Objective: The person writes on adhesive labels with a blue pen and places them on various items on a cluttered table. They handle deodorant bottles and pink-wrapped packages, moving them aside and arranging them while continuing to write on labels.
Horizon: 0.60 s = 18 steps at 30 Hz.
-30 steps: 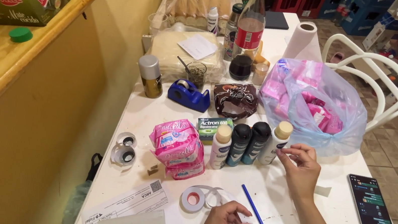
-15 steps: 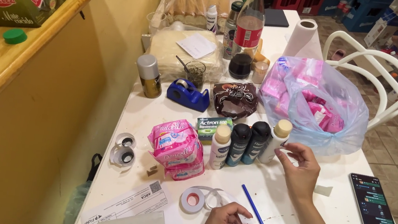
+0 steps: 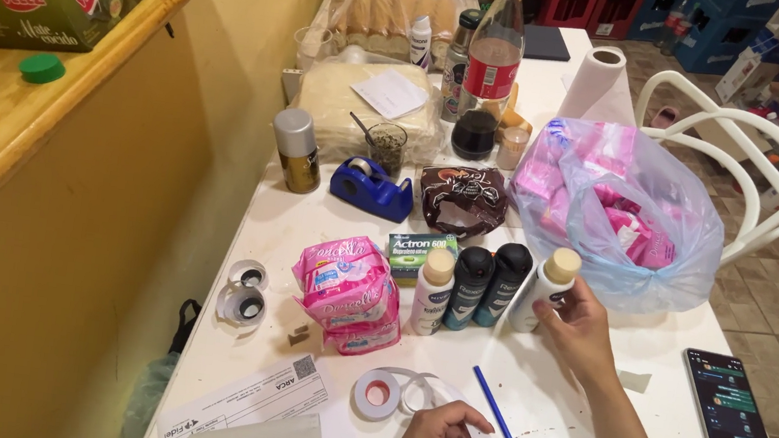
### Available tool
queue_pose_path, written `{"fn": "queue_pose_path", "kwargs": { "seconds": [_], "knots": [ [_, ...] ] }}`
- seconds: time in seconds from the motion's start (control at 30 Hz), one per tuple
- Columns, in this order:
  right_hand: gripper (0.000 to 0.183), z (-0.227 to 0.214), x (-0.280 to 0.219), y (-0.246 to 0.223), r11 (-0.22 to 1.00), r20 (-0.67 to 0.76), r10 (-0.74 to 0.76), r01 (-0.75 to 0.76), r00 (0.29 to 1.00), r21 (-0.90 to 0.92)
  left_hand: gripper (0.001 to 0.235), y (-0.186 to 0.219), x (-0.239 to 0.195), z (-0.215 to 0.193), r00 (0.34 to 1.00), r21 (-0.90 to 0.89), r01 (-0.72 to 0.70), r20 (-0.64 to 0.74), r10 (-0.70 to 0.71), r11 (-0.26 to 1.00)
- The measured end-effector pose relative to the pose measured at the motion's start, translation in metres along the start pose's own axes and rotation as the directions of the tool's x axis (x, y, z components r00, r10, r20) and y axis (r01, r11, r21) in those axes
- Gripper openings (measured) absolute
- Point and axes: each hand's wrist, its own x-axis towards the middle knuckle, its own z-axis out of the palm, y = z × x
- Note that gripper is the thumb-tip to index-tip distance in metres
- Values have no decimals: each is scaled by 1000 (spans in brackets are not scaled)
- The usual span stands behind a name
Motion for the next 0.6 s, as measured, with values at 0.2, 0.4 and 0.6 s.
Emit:
{"fn": "queue_pose_path", "kwargs": {
  "seconds": [0.2, 0.4, 0.6],
  "knots": [
    [53, -13, -5, 1, 996, -42, 22, -25, 999, -82, 17, -5, 1, 0, 999, -14, -31, 11, 32, 999],
    [46, -20, -7, 2, 998, -14, 65, -65, 998, 1, 17, -1, -1, 0, 999, -38, -33, 18, 33, 999],
    [47, -28, -1, 26, 996, 36, 14, -17, 999, 84, 18, -6, 0, 0, 998, -10, -68, 15, 68, 998]
  ]
}}
